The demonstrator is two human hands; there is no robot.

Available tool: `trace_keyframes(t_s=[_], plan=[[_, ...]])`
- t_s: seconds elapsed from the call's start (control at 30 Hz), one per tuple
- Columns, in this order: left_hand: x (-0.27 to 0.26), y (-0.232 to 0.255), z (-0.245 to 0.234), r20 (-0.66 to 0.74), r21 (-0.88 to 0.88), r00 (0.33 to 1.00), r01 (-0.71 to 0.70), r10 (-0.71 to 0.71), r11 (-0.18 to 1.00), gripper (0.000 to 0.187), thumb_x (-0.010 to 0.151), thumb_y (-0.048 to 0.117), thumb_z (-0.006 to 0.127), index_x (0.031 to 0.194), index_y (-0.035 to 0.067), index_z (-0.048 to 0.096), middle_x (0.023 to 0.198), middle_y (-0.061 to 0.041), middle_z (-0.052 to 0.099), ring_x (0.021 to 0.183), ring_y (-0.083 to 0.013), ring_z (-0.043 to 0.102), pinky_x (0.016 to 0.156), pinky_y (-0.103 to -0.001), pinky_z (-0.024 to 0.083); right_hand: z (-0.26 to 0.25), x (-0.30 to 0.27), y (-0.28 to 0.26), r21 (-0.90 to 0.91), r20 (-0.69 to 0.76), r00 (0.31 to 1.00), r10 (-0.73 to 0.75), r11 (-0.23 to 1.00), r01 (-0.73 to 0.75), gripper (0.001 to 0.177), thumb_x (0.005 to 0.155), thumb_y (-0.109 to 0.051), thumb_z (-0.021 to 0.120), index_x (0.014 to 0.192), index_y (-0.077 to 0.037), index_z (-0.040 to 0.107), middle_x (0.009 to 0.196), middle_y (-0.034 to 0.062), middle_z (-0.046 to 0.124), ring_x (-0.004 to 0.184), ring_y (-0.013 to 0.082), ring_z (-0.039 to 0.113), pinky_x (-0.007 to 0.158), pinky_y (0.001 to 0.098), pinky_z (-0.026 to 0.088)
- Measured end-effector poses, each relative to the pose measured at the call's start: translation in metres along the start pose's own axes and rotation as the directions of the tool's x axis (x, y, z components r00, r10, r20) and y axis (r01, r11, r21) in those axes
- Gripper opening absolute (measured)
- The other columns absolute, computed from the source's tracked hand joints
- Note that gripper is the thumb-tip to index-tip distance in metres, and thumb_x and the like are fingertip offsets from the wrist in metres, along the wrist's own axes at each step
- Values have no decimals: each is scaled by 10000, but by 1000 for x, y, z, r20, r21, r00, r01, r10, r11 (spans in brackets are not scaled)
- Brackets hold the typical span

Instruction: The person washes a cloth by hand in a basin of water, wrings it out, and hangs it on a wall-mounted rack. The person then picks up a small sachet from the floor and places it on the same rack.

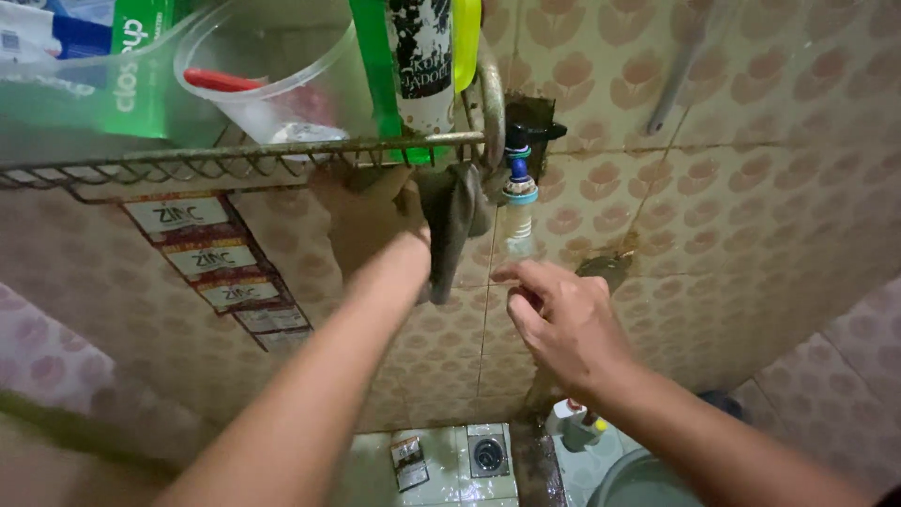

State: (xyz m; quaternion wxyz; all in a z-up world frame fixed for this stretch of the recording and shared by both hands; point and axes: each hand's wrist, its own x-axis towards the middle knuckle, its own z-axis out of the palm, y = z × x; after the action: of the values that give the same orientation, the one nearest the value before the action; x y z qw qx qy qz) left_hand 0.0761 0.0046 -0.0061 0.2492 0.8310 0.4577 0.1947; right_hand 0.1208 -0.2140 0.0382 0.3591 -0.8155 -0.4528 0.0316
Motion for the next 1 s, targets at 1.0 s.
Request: trace_keyframes(t_s=[1.0], plan=[[-199, -37, -8, -123, -14, 911, -398, 393, 917, 366, 946, 309, 626, 1247, 102, 648, 1220, -181, 617, 1205, -380, 538, 1021, -548, 394, 17, -76, 17, 122, 193, 977, 91, 986, -116, 306, 898, -252, 681, 1187, -177, 743, 883, 115, 738, 748, 230, 698, 749, 358, 567]])
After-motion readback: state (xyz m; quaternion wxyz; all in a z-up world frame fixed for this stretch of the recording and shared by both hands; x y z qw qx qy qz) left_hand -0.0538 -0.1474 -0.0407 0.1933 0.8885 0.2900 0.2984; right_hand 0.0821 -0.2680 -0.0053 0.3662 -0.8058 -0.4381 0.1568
